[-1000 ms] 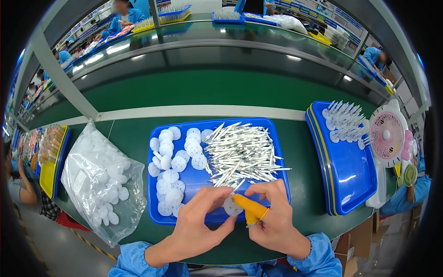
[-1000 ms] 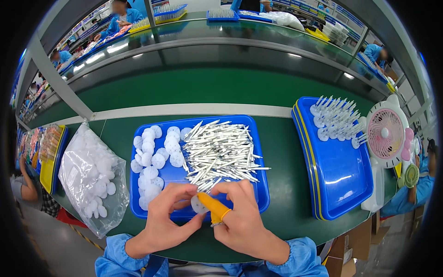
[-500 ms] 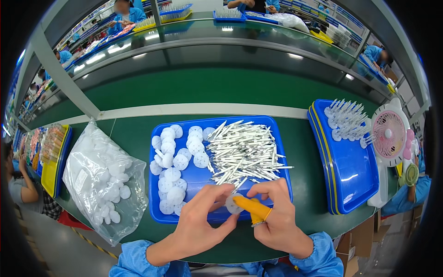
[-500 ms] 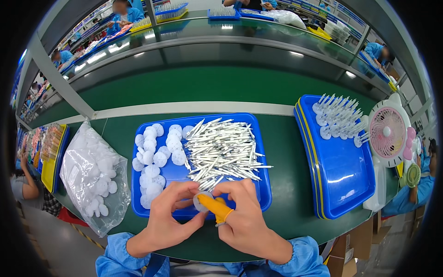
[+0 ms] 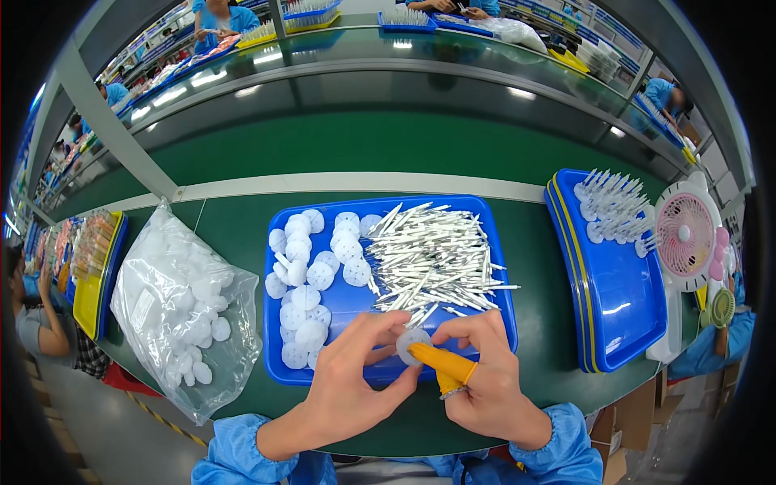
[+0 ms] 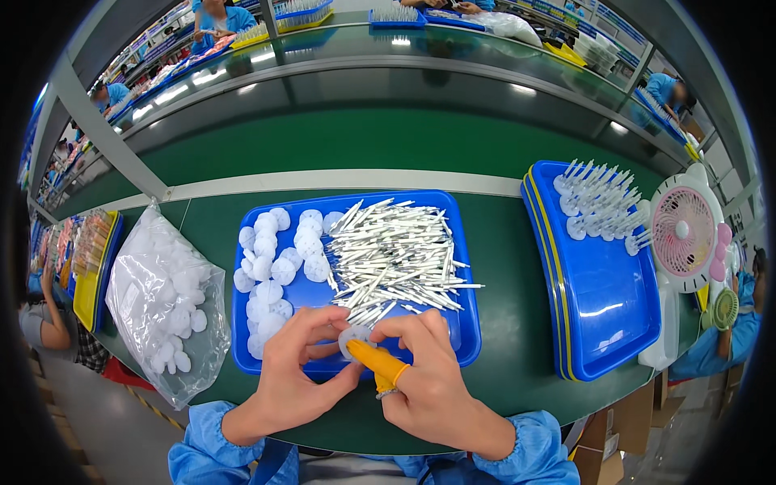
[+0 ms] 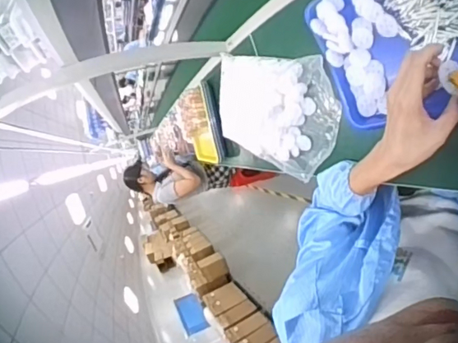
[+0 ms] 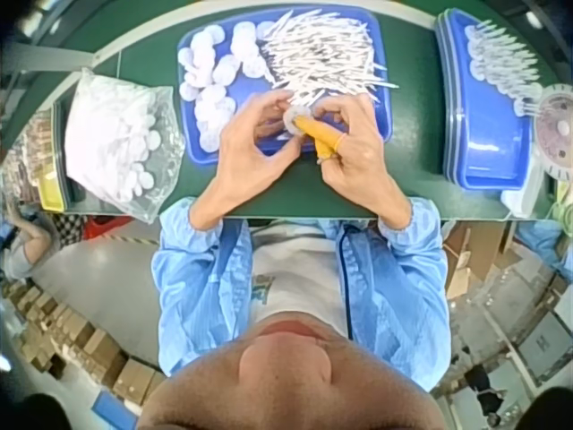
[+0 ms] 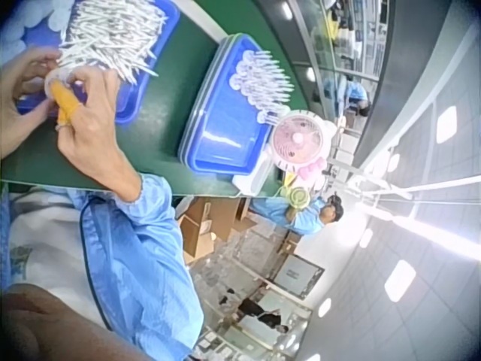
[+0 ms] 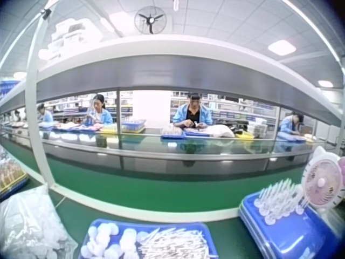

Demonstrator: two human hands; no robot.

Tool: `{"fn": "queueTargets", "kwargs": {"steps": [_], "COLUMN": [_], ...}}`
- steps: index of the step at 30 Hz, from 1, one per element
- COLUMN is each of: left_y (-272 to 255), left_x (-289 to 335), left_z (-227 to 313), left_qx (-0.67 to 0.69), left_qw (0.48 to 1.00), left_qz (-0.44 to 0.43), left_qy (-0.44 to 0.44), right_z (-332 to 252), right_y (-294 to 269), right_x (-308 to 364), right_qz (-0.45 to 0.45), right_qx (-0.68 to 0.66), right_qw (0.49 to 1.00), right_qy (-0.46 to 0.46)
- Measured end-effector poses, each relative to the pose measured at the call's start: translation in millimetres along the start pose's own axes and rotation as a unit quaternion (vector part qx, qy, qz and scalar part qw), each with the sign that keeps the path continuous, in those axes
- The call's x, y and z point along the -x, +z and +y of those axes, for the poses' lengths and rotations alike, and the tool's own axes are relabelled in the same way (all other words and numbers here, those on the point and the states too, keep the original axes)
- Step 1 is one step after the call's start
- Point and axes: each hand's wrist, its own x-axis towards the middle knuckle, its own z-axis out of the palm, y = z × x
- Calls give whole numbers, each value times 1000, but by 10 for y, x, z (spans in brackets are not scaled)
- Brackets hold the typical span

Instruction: The person inserts white plastic sticks into the holes of white circular discs at a factory assembly station. They pick up a disc and a stick, align them, and press the stick into the disc, then place the assembled unit into a blue tray. The process is repeated continuously with components from a central tray.

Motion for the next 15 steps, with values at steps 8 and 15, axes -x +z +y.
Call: {"fn": "queueTargets", "kwargs": {"steps": [8, 15], "left_y": [-3, -4], "left_x": [-3, -12], "left_z": [5, 13], "left_qx": [1, -11], "left_qw": [1000, 1000], "left_qz": [0, -3], "left_qy": [-1, -12], "right_z": [3, -14], "right_y": [33, 16], "right_x": [-5, 9], "right_qz": [21, -2], "right_qx": [5, -1], "right_qw": [1000, 1000], "right_qy": [13, 10]}}
